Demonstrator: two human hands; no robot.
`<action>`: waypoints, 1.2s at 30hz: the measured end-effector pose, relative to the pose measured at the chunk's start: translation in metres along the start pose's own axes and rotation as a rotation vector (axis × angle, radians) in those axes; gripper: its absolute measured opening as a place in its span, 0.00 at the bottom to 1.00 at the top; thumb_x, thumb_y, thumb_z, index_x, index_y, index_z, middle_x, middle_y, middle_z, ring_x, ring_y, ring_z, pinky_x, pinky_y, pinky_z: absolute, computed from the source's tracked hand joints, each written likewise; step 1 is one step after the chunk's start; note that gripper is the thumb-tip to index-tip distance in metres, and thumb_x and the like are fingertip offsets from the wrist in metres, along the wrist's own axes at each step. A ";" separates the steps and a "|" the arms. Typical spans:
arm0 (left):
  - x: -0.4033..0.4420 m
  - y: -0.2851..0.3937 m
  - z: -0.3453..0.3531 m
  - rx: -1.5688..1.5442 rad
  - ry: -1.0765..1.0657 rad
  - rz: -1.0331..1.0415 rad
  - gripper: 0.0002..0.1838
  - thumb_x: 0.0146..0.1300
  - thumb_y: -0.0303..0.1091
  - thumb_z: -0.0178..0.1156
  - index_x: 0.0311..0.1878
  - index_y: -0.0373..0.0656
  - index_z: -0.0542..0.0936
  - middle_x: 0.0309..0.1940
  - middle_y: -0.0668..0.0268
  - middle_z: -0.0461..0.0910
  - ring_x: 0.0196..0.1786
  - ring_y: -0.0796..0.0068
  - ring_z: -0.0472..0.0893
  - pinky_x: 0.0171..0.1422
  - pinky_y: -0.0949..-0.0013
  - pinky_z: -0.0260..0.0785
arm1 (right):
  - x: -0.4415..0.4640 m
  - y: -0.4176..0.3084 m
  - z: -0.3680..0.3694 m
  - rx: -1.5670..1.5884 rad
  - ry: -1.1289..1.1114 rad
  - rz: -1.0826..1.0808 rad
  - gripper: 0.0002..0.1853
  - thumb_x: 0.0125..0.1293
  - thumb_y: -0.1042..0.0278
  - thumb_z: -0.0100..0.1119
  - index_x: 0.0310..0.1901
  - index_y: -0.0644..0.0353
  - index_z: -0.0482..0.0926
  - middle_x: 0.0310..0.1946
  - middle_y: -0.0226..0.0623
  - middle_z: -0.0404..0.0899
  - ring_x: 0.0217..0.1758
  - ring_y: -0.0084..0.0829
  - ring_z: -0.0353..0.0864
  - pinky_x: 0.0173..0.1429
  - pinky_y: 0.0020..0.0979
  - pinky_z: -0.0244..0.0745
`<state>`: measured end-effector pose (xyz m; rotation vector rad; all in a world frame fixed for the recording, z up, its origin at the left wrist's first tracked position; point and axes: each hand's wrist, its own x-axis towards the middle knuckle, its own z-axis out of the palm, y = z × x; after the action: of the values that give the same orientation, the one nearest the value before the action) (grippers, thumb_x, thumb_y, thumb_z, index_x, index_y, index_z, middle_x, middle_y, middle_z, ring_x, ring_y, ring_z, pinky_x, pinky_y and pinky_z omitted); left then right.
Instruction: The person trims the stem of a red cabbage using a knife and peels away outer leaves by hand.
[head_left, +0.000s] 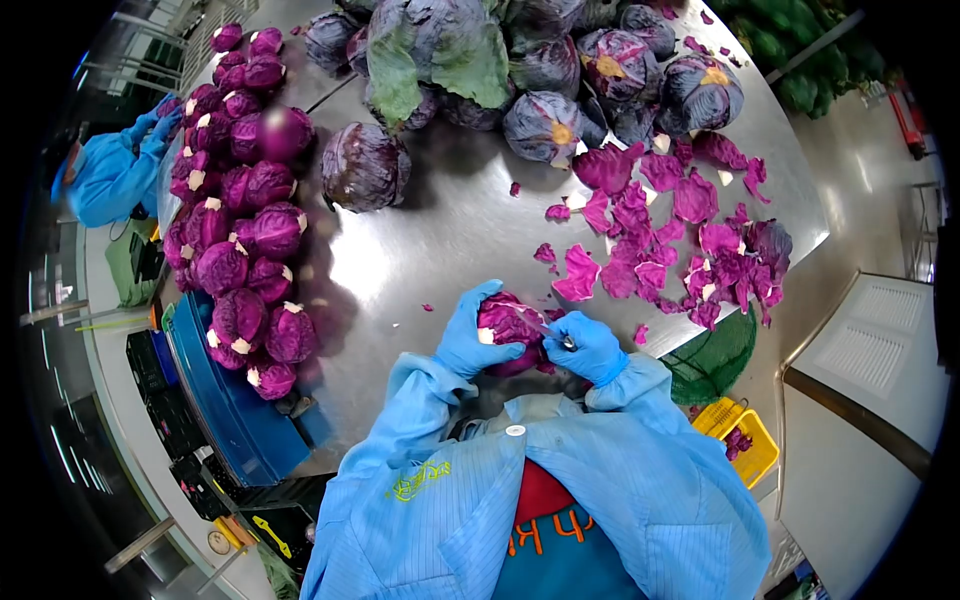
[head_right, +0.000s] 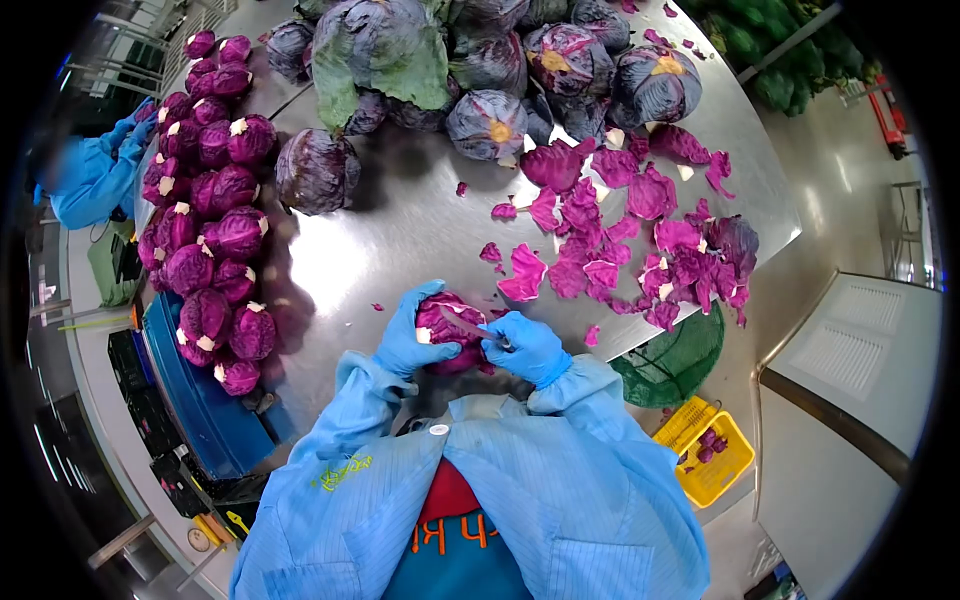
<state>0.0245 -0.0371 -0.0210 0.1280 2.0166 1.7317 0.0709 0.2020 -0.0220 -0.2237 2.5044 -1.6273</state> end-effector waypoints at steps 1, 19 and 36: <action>0.000 0.001 0.000 -0.017 0.014 -0.030 0.53 0.37 0.40 0.81 0.68 0.39 0.64 0.62 0.57 0.69 0.64 0.63 0.71 0.71 0.63 0.62 | -0.006 0.011 0.003 0.018 0.026 -0.007 0.10 0.54 0.68 0.70 0.39 0.53 0.83 0.31 0.36 0.80 0.32 0.31 0.83 0.35 0.30 0.77; -0.016 0.006 0.010 0.363 0.267 -0.056 0.58 0.42 0.51 0.78 0.71 0.34 0.57 0.66 0.49 0.63 0.68 0.56 0.67 0.74 0.60 0.59 | -0.018 0.011 0.031 0.380 -0.029 0.457 0.30 0.56 0.58 0.74 0.59 0.58 0.77 0.49 0.39 0.83 0.47 0.24 0.80 0.53 0.29 0.75; -0.012 -0.004 -0.009 -0.003 0.239 -0.233 0.59 0.38 0.48 0.82 0.71 0.35 0.59 0.64 0.52 0.65 0.65 0.59 0.69 0.71 0.62 0.62 | 0.030 -0.013 -0.014 0.085 -0.034 0.469 0.35 0.54 0.47 0.74 0.56 0.62 0.74 0.35 0.37 0.79 0.38 0.32 0.79 0.45 0.32 0.76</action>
<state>0.0323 -0.0508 -0.0202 -0.3171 2.0974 1.6656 0.0391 0.2029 -0.0059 0.3205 2.2295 -1.5072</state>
